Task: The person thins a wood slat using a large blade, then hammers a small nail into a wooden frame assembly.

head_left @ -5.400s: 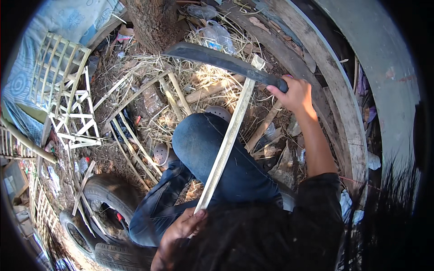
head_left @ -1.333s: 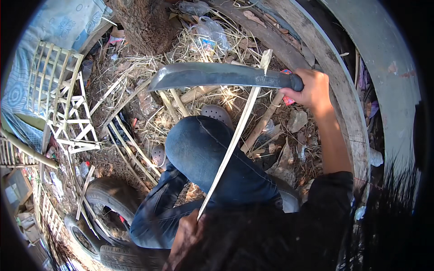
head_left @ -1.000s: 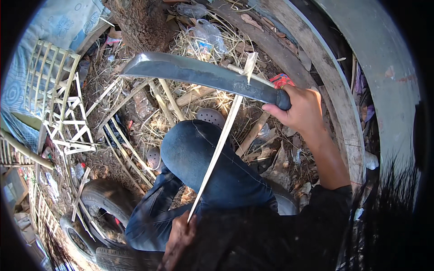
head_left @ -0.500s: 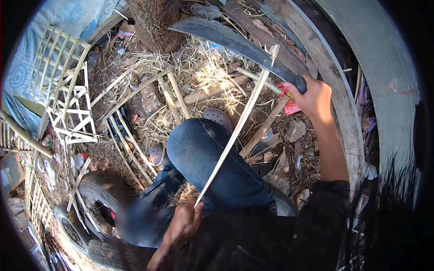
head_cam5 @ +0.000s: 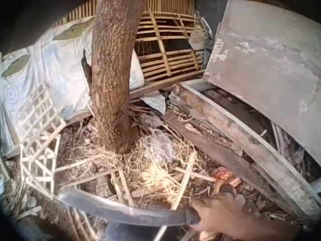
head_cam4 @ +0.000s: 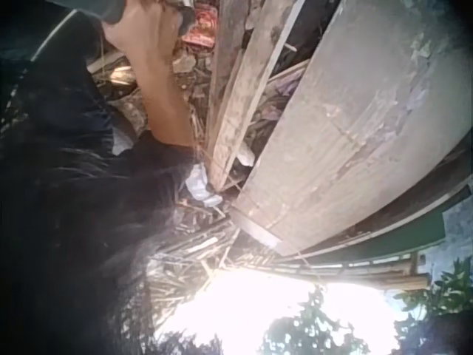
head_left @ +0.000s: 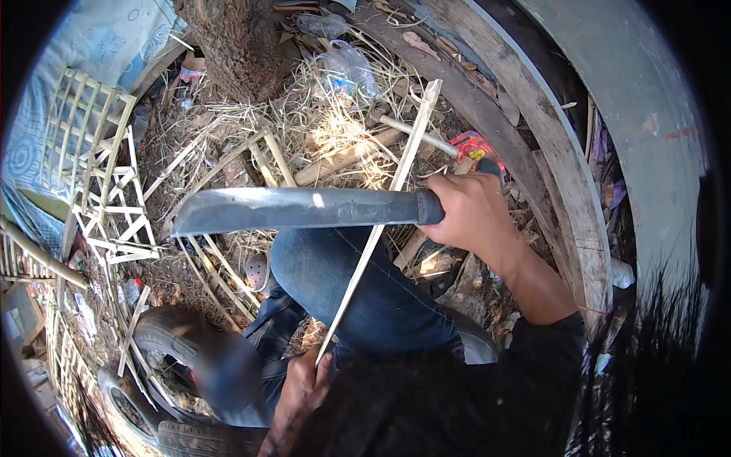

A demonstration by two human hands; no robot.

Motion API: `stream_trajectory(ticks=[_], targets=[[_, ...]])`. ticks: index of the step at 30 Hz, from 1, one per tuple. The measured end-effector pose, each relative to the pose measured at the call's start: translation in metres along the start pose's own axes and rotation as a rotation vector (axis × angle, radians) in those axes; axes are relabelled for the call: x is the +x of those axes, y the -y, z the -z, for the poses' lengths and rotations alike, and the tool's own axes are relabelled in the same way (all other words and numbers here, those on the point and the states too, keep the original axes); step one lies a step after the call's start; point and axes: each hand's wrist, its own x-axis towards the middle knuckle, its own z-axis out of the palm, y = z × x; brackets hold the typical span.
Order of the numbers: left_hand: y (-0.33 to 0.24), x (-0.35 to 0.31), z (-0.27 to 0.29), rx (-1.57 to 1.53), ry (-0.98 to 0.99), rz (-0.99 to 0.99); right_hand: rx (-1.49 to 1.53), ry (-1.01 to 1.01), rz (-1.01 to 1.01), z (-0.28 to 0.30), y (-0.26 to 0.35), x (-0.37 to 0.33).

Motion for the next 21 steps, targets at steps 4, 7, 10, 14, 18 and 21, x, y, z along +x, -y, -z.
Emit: stream_trajectory(ticks=[4, 7, 10, 14, 18, 21], targets=[[0.001, -0.006, 0.006, 0.038, 0.013, 0.065, -0.270, -0.241, 0.110, 0.016, -0.068, 0.017], [-0.016, 0.002, 0.001, 0.027, -0.001, 0.009, -0.346, -0.237, -0.671, 0.046, -0.092, 0.022], [0.005, 0.004, 0.005, 0.018, -0.011, -0.036, -0.292, -0.228, -0.641, 0.048, -0.086, 0.015], [0.012, 0.003, 0.004, 0.029, -0.044, -0.074, -0.094, -0.214, -0.722, 0.037, -0.071, 0.006], [0.015, 0.003, -0.002, 0.033, -0.069, -0.087, 0.099, -0.261, -0.679, 0.031, -0.044, -0.021], [0.006, 0.007, -0.003, 0.068, -0.045, -0.022, 0.036, -0.198, -0.397, 0.022, -0.021, -0.027]])
